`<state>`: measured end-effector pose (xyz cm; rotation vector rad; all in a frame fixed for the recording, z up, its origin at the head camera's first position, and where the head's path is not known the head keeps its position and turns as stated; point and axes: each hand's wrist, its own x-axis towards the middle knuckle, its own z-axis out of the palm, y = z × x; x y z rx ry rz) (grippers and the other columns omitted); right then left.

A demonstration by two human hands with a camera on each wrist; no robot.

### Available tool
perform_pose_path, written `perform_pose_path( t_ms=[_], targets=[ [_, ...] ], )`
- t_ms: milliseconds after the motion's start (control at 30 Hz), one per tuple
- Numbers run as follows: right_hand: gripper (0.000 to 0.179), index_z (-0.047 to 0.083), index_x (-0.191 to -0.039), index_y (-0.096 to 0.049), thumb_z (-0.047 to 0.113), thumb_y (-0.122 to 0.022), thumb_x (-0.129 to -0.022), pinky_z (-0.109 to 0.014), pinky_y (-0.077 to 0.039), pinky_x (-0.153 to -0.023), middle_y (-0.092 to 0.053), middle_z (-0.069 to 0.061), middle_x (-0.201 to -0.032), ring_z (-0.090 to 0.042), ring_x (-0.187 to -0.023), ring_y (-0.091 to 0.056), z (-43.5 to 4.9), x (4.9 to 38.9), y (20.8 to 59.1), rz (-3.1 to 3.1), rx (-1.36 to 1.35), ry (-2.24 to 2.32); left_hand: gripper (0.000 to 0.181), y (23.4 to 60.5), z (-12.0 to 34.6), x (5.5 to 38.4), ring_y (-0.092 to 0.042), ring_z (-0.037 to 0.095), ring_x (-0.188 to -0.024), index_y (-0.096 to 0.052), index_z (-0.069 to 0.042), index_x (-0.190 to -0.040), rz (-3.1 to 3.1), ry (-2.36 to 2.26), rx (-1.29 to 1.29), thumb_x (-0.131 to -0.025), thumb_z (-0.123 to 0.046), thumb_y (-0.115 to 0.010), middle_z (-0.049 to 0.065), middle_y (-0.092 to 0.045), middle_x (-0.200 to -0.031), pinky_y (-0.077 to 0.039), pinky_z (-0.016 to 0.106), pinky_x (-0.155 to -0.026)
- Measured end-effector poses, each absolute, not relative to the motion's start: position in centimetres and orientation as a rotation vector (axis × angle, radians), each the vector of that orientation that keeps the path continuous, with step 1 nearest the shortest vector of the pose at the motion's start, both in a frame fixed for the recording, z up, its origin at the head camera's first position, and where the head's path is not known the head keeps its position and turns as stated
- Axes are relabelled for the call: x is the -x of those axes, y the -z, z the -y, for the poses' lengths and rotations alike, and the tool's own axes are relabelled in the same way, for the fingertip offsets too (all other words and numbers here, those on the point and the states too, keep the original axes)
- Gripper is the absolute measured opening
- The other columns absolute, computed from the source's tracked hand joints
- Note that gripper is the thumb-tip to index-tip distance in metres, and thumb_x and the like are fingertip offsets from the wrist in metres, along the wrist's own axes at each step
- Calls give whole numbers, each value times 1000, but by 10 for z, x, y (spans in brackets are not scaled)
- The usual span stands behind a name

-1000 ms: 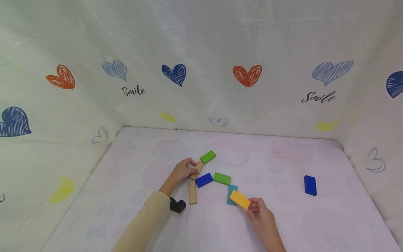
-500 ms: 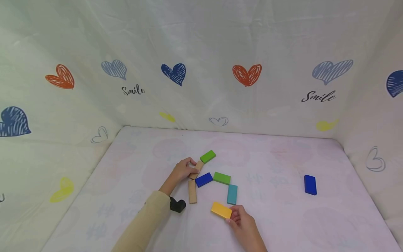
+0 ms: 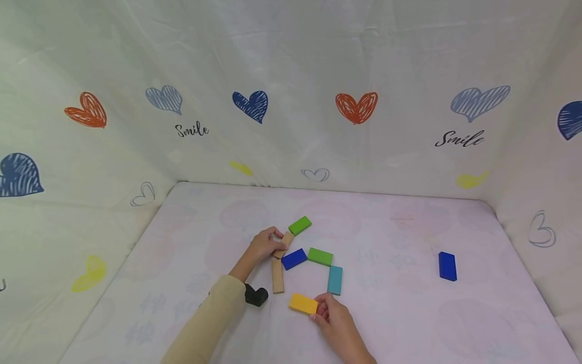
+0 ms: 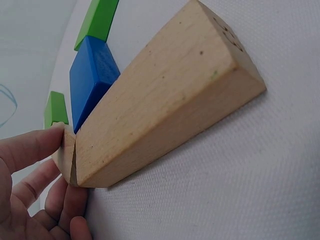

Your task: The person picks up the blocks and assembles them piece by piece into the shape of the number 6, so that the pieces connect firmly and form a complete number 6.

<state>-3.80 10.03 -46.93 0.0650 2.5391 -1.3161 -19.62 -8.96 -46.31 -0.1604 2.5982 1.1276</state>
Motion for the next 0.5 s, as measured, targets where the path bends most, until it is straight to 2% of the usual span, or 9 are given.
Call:
perform_pose_path(
  t_ms=[233, 500],
  targets=[
    [28, 4, -105, -58, 9, -69, -80, -19, -37, -55, -47, 3, -71, -5, -61, -40, -94, 40, 471, -2544, 29, 1259, 25, 461, 90, 196, -46, 17, -68, -62, -10, -96, -2594, -1133, 163, -75, -18, -74, 6, -60, -81, -33, 25, -58],
    [30, 7, -107, -58, 12, -71, -80, -20, -36, -53, -45, 3, -69, -6, -60, -40, -89, 41, 470, -2560, 10, 1236, 25, 461, 90, 196, -47, 17, -69, -62, -10, -96, -2593, -1134, 155, -75, -19, -74, 7, -61, -83, -34, 25, -59]
  ],
)
